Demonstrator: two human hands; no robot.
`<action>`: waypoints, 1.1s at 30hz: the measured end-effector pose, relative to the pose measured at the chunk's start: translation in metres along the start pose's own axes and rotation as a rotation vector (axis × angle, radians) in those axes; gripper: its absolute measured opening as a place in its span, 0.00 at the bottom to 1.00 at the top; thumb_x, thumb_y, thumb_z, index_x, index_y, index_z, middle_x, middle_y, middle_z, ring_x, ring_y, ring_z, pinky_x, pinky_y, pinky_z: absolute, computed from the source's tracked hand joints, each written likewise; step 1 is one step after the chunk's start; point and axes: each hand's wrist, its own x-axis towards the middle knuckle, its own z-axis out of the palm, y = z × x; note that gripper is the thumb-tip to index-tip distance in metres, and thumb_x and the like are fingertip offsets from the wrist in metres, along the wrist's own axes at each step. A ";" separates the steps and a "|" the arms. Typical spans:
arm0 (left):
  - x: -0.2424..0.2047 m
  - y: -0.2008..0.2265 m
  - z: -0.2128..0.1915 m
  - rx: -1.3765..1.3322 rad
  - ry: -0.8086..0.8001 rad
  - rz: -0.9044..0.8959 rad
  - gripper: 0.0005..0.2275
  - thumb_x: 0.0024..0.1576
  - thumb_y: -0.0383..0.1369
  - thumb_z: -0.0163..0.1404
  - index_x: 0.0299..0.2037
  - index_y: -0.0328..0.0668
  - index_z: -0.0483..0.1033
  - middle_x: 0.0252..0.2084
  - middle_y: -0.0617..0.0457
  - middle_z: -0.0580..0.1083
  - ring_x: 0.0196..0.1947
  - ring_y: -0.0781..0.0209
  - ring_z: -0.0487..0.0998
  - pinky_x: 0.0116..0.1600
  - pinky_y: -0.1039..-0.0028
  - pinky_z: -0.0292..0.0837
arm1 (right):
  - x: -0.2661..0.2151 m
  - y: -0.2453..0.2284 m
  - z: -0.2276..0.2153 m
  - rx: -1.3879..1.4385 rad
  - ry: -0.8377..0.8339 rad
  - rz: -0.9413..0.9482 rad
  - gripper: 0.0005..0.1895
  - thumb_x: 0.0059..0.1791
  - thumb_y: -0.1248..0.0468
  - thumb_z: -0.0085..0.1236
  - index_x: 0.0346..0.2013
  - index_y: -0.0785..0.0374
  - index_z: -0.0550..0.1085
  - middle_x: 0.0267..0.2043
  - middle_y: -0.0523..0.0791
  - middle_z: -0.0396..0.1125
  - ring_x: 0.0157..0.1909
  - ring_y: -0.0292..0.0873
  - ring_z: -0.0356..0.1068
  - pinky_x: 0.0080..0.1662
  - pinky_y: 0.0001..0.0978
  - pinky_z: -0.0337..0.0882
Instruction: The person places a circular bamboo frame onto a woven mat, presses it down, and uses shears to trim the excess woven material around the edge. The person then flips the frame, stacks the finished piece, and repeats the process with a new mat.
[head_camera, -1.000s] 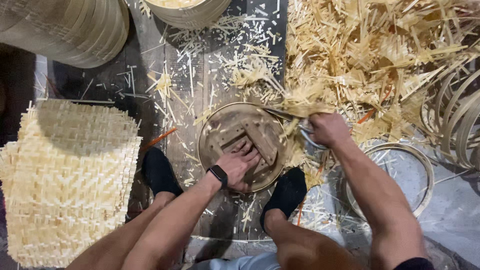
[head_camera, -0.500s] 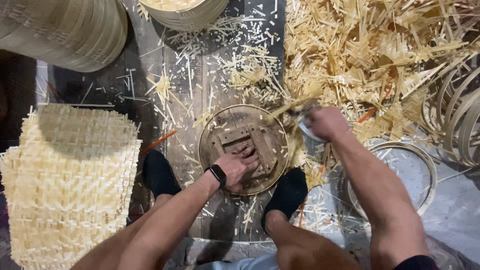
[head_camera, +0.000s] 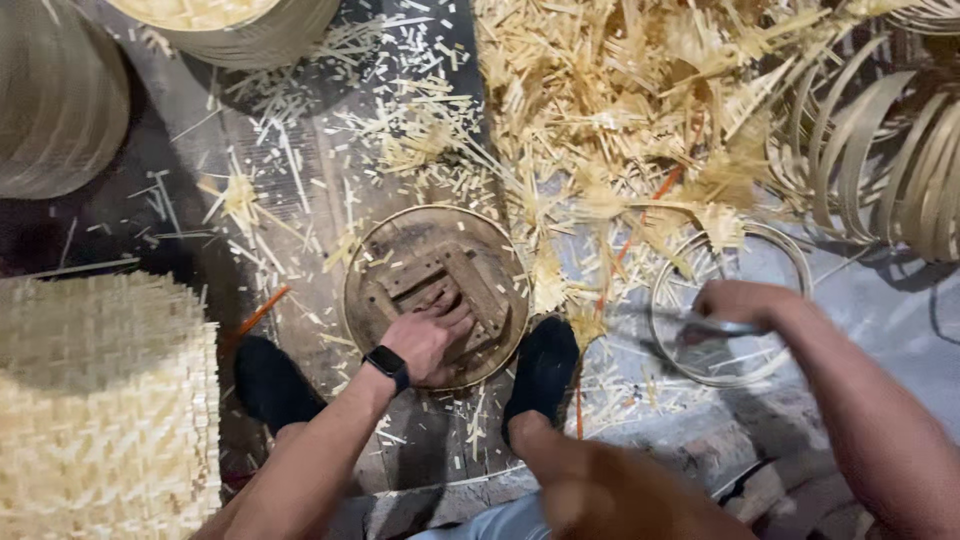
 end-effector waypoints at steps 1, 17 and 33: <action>0.000 0.001 -0.002 -0.032 -0.085 -0.049 0.41 0.40 0.43 0.64 0.67 0.42 0.62 0.70 0.48 0.62 0.66 0.44 0.66 0.67 0.59 0.63 | 0.012 -0.005 0.013 -0.146 -0.086 0.052 0.34 0.41 0.34 0.66 0.37 0.64 0.85 0.36 0.52 0.80 0.35 0.49 0.78 0.43 0.42 0.75; 0.005 0.010 -0.008 -0.026 -0.065 -0.107 0.39 0.40 0.42 0.63 0.65 0.44 0.65 0.70 0.48 0.62 0.71 0.44 0.58 0.70 0.57 0.56 | 0.040 -0.032 -0.170 0.001 0.799 0.432 0.44 0.49 0.25 0.49 0.27 0.66 0.84 0.36 0.57 0.74 0.40 0.56 0.75 0.47 0.55 0.72; 0.002 0.021 -0.016 -0.107 0.082 -0.094 0.33 0.44 0.44 0.61 0.61 0.40 0.69 0.67 0.46 0.66 0.71 0.41 0.59 0.72 0.56 0.55 | 0.094 -0.021 -0.176 0.644 1.200 0.563 0.39 0.37 0.31 0.75 0.26 0.69 0.80 0.30 0.53 0.74 0.30 0.50 0.73 0.35 0.40 0.70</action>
